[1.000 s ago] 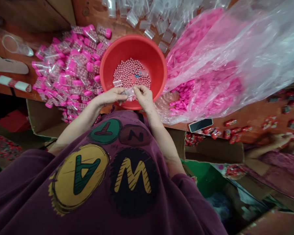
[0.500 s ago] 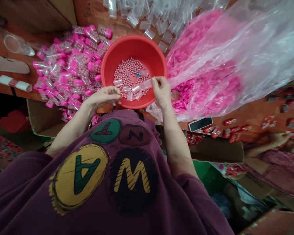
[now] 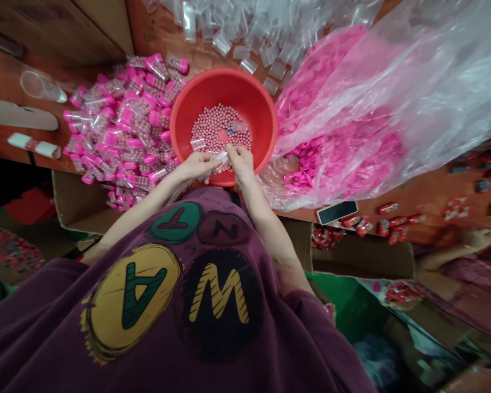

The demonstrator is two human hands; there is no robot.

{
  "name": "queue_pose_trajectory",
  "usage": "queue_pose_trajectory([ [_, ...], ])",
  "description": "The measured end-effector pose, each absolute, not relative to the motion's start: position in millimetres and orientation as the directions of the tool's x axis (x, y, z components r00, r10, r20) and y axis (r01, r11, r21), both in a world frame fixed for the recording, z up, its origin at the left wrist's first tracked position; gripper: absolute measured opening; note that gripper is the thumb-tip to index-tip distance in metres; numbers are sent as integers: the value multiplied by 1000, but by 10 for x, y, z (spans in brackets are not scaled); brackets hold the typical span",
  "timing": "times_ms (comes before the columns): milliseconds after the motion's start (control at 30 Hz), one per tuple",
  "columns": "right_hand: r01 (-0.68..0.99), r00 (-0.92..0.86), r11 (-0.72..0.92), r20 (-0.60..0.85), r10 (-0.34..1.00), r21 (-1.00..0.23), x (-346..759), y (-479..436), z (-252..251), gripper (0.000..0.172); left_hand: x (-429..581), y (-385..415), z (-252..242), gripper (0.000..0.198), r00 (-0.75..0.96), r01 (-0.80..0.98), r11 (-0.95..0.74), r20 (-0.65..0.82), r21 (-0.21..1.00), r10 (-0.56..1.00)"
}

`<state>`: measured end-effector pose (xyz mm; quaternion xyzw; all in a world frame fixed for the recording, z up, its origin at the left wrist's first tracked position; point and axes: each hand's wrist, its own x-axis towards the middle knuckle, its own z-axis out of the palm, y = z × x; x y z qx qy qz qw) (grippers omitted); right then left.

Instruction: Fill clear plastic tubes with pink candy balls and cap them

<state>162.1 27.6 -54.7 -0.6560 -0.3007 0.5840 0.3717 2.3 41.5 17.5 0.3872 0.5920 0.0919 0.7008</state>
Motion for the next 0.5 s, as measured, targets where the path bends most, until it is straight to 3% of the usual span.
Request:
queue_pose_trajectory([
  [200,-81,155,-572,-577,802,-816,1393,367,-491,75,-70,358,363,39,197,308,716,-778,626,596],
  [333,-119,67,-566,-575,815,-816,1235,441,-516,77,-96,293,442,38,124,217,725,-755,653,644],
  [433,-90,16,-545,-548,836,-834,1251,528,-653,76,-174,195,434,39,164,37,738,-733,673,660],
  [500,-13,72,-486,-486,871,-874,1433,632,-774,76,-250,99,413,40,247,20,762,-742,647,624],
])
